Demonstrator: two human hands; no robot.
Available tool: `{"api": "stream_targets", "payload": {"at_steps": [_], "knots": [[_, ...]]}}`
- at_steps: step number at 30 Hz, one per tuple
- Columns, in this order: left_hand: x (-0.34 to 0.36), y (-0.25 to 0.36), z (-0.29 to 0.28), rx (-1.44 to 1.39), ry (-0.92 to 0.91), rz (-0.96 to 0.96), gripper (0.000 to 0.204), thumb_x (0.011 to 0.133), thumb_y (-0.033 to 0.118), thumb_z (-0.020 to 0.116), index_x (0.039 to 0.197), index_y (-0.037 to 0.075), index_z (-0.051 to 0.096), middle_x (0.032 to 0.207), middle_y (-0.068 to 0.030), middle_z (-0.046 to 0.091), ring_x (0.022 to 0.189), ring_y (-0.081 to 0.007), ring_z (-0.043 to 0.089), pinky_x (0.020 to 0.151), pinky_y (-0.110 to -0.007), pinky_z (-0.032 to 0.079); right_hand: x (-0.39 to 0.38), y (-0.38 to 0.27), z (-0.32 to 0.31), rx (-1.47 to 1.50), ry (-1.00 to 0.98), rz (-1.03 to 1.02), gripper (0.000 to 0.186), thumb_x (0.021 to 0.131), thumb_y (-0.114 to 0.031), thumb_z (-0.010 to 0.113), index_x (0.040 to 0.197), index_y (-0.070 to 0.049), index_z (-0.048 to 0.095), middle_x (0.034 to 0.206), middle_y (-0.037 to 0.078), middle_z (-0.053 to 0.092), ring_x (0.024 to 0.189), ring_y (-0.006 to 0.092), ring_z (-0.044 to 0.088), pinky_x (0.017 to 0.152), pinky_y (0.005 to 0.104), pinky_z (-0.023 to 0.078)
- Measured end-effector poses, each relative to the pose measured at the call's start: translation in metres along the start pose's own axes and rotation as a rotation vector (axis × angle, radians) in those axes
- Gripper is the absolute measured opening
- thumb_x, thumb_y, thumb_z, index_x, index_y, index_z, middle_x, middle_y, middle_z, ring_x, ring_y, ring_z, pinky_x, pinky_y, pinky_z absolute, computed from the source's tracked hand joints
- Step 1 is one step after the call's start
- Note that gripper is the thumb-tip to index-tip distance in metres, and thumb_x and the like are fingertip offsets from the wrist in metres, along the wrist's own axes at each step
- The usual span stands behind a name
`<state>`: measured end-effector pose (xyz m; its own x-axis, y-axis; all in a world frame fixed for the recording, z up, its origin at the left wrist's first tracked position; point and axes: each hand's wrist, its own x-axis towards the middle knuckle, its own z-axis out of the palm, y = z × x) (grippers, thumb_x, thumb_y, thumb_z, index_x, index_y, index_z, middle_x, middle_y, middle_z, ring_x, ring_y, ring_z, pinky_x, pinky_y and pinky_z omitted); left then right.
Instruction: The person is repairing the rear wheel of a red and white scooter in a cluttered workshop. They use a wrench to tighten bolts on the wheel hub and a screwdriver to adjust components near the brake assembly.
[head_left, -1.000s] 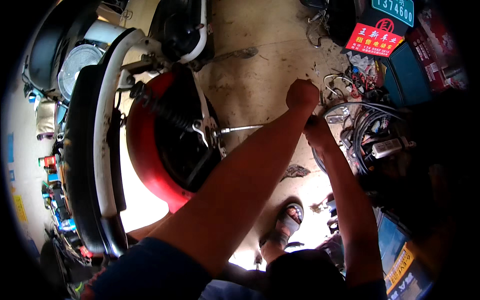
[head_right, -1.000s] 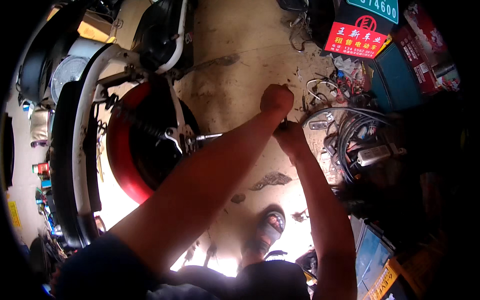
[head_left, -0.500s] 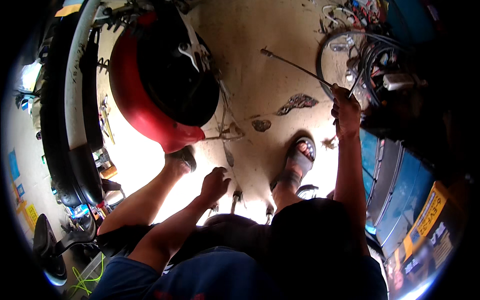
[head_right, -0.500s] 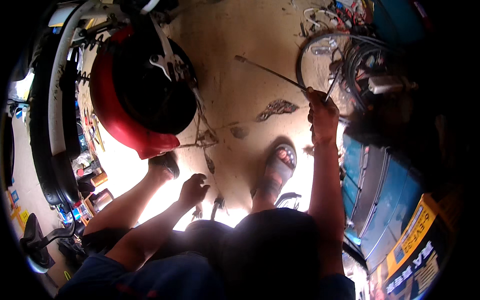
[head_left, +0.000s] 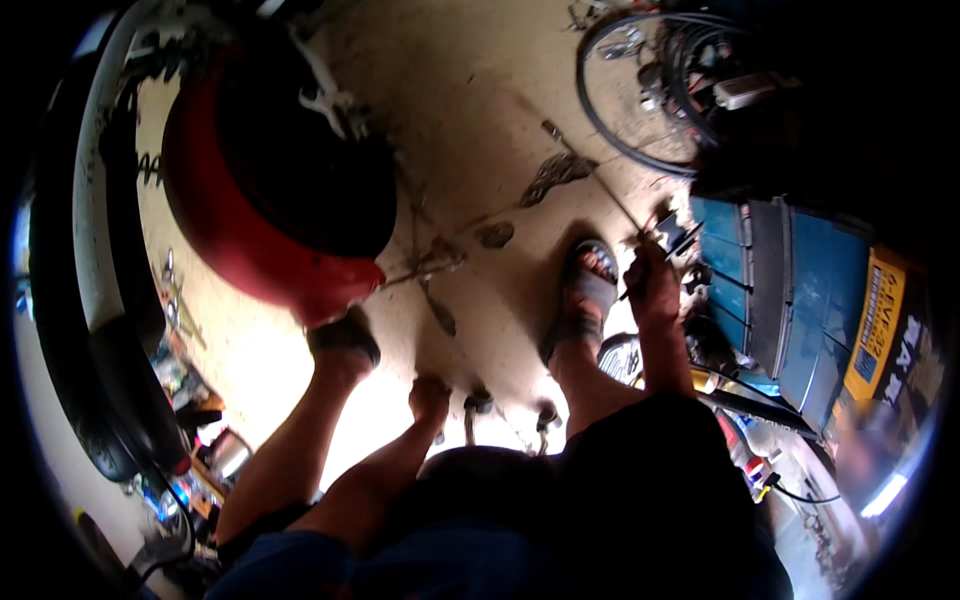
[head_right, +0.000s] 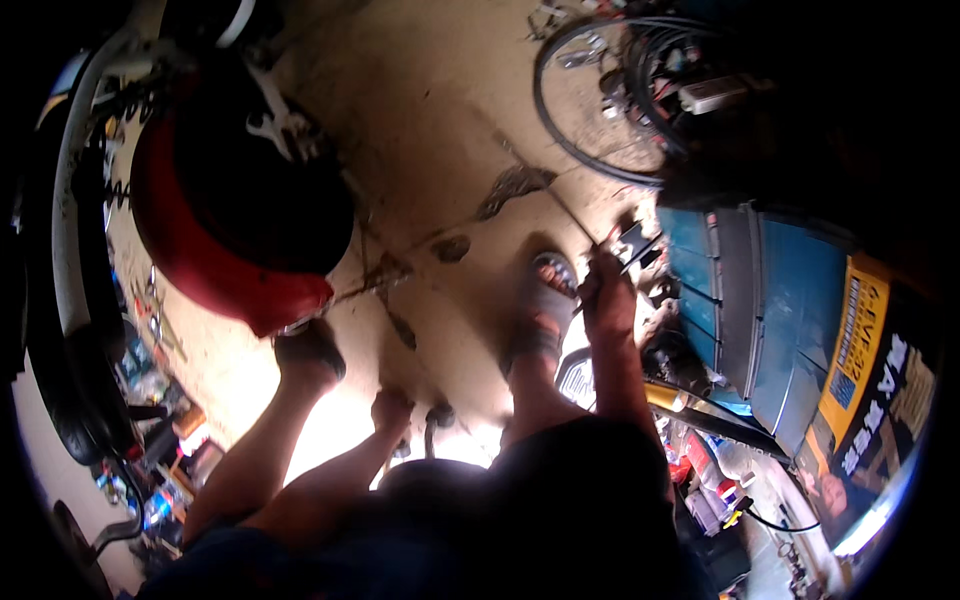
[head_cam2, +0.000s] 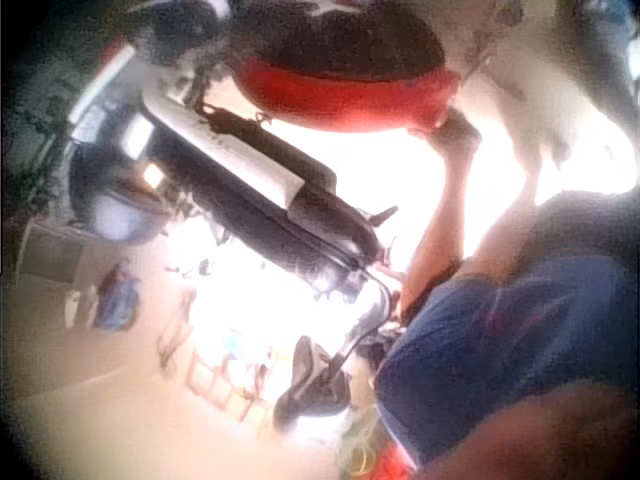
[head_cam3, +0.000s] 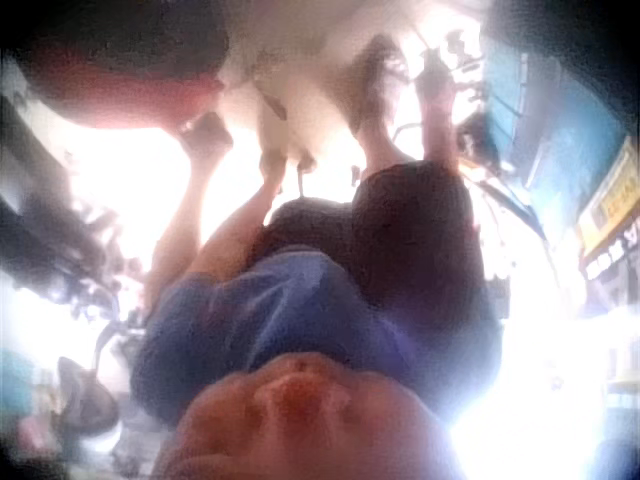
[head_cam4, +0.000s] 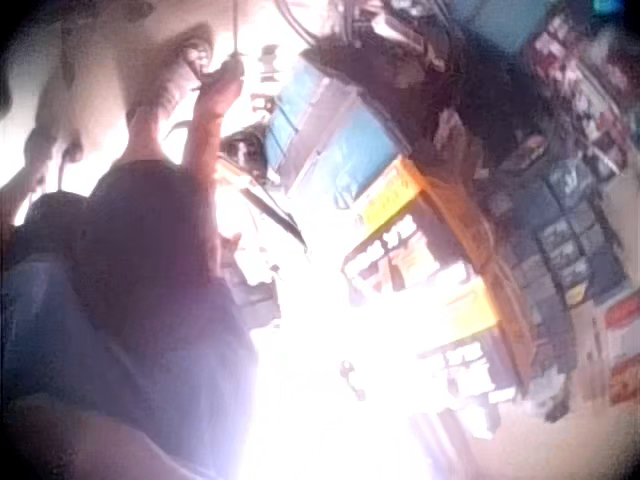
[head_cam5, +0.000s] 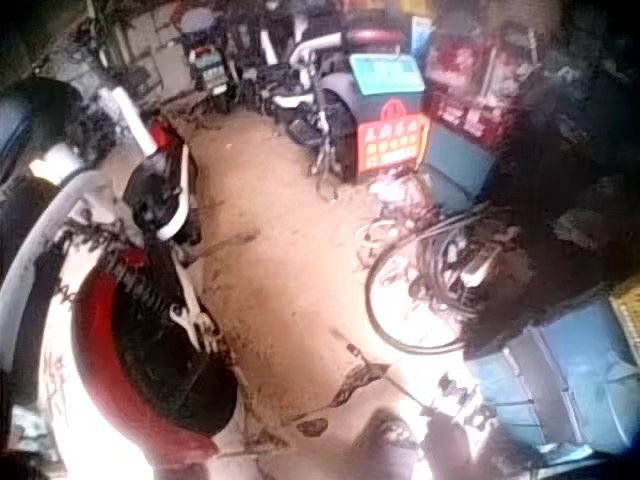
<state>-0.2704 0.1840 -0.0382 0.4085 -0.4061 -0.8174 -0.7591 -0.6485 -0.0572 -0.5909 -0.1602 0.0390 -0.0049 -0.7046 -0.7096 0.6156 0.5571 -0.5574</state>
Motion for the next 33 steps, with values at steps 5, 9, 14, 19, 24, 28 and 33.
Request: {"api": "stream_targets", "payload": {"at_steps": [5,9,14,19,24,28,33], "knots": [[-0.02,0.022,-0.036,-0.343,0.17,-0.006,0.04,0.087,0.017,0.068,0.117,-0.001,0.05,0.097,-0.0261,0.069,0.092,-0.0425,0.068,0.082,-0.049,0.054,-0.009,0.012,-0.015,-0.045,0.132,-0.093,0.008,0.095,-0.018,0.067,0.096,-0.011,0.064,0.075,-0.004,0.055,0.055,0.0066,0.045,0.048,0.0211,0.037],[-0.02,0.032,-0.053,-0.212,0.198,0.239,0.043,0.087,0.013,0.067,0.123,-0.001,0.048,0.095,-0.024,0.069,0.091,-0.0417,0.068,0.08,-0.048,0.055,-0.027,0.019,-0.02,0.096,0.122,-0.094,0.016,0.094,-0.02,0.069,0.103,-0.006,0.065,0.076,-0.002,0.056,0.056,0.0069,0.046,0.05,0.0208,0.039],[-0.007,0.012,-0.043,0.163,0.16,0.553,0.053,0.087,0.014,0.066,0.134,0.0,0.044,0.091,-0.0208,0.067,0.082,-0.0386,0.068,0.072,-0.048,0.055,-0.052,0.024,-0.036,0.199,0.244,-0.1,0.02,0.095,-0.026,0.069,0.098,-0.009,0.061,0.073,-0.004,0.052,0.054,0.0051,0.041,0.049,0.0196,0.037],[-0.007,0.014,-0.054,0.161,0.186,0.675,0.049,0.087,0.015,0.066,0.131,0.001,0.048,0.092,-0.02,0.066,0.082,-0.0383,0.067,0.072,-0.048,0.054,-0.064,0.022,-0.107,0.353,0.262,-0.211,0.011,0.1,-0.019,0.059,0.095,-0.01,0.06,0.071,-0.004,0.05,0.052,0.0047,0.038,0.047,0.0196,0.034],[0.016,-0.002,-0.041,0.19,0.179,0.842,0.032,0.087,0.015,0.065,0.114,0.0,0.056,0.094,-0.0215,0.066,0.084,-0.0406,0.066,0.073,-0.048,0.054,-0.048,0.006,-0.173,0.719,0.288,-0.31,0.014,0.1,-0.012,0.054,0.1,-0.004,0.065,0.084,0.004,0.066,0.071,0.0176,0.062,0.066,0.0299,0.055],[0.005,0.005,-0.062,0.121,0.159,0.985,0.018,0.086,0.013,0.065,0.098,0.003,0.055,0.087,-0.0194,0.063,0.08,-0.0388,0.064,0.068,-0.048,0.052,-0.082,0.021,-0.168,-0.29,0.713,-0.347,0.02,0.095,-0.019,0.063,0.094,0.001,0.064,0.087,0.007,0.066,0.077,0.0191,0.058,0.073,0.0274,0.047],[-0.005,0.019,-0.051,0.246,0.105,1.289,0.011,0.086,0.006,0.058,0.097,0.006,0.054,0.087,-0.015,0.059,0.077,-0.033,0.061,0.065,-0.044,0.052,-0.147,0.102,-0.131,-0.923,0.96,-0.626,0.037,0.09,-0.021,0.067,0.119,0.002,0.062,0.105,0.019,0.07,0.092,0.0304,0.066,0.088,0.0366,0.049]]}}
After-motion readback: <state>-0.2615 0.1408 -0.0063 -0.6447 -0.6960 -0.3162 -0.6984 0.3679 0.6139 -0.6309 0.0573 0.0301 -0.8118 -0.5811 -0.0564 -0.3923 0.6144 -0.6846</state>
